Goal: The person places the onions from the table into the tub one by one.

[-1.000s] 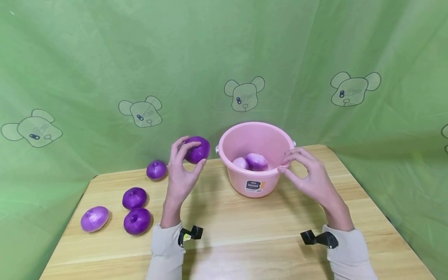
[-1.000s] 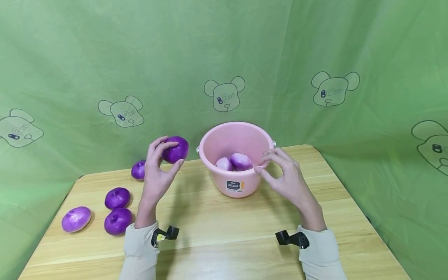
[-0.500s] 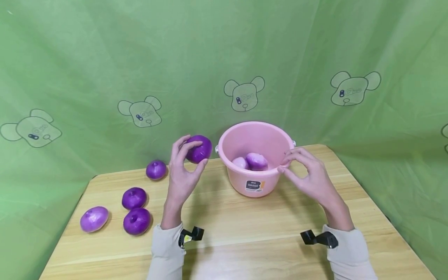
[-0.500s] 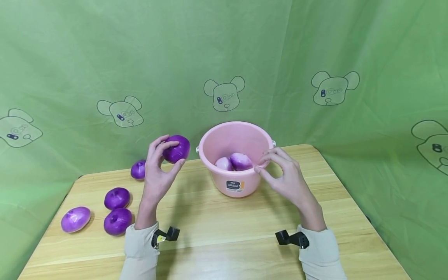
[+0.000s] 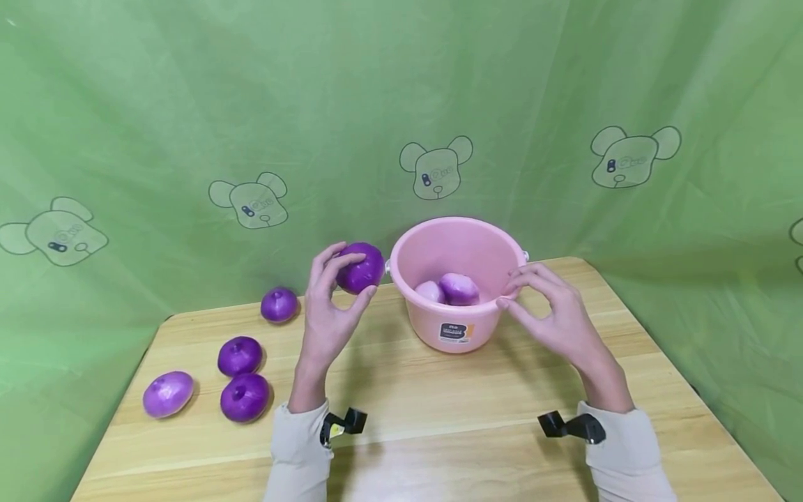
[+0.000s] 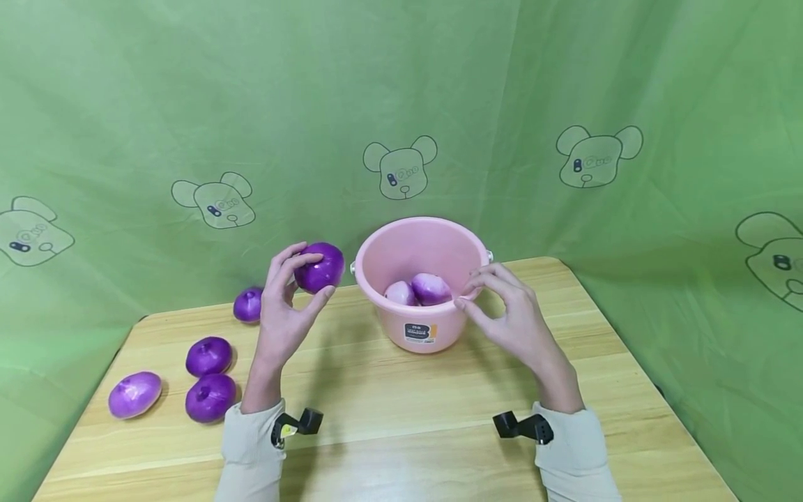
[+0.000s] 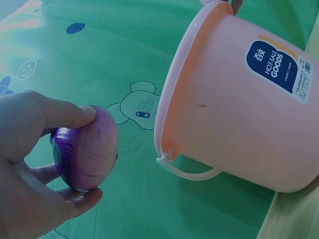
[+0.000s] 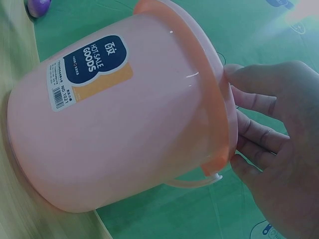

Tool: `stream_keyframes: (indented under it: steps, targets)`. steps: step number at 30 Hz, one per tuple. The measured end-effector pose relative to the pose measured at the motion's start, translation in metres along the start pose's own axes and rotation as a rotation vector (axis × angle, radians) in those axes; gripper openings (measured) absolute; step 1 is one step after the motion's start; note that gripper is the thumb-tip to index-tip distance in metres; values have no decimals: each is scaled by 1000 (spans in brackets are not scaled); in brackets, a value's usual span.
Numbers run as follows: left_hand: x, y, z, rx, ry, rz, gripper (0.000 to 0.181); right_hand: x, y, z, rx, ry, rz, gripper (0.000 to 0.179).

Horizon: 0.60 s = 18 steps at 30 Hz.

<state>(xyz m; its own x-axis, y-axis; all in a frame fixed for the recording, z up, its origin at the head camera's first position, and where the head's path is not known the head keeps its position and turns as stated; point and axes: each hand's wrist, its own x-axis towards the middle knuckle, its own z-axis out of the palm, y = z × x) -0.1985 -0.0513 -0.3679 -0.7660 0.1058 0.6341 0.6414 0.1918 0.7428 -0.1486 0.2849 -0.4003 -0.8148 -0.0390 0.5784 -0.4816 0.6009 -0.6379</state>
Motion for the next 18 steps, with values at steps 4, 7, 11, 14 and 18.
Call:
stream_keyframes:
  steps: [4, 7, 11, 14, 18]
  targets:
    - [0, 16, 1, -32, -18, -4, 44, 0, 0, 0, 4, 3, -5, 22]
    - [0, 9, 4, -48, -28, 4, 44, 0, 0, 0, 6, 4, -8, 23]
    - [-1, -13, 9, -47, -37, 27, 47, 0, 0, 0, 6, 4, -8, 23]
    - [-1, -17, 12, -43, -39, 36, 47, 0, 1, 1, 6, 5, -9, 23]
    - [-1, 0, 14, -39, -41, 35, 45, 0, 1, 1, 6, 7, -16, 24]
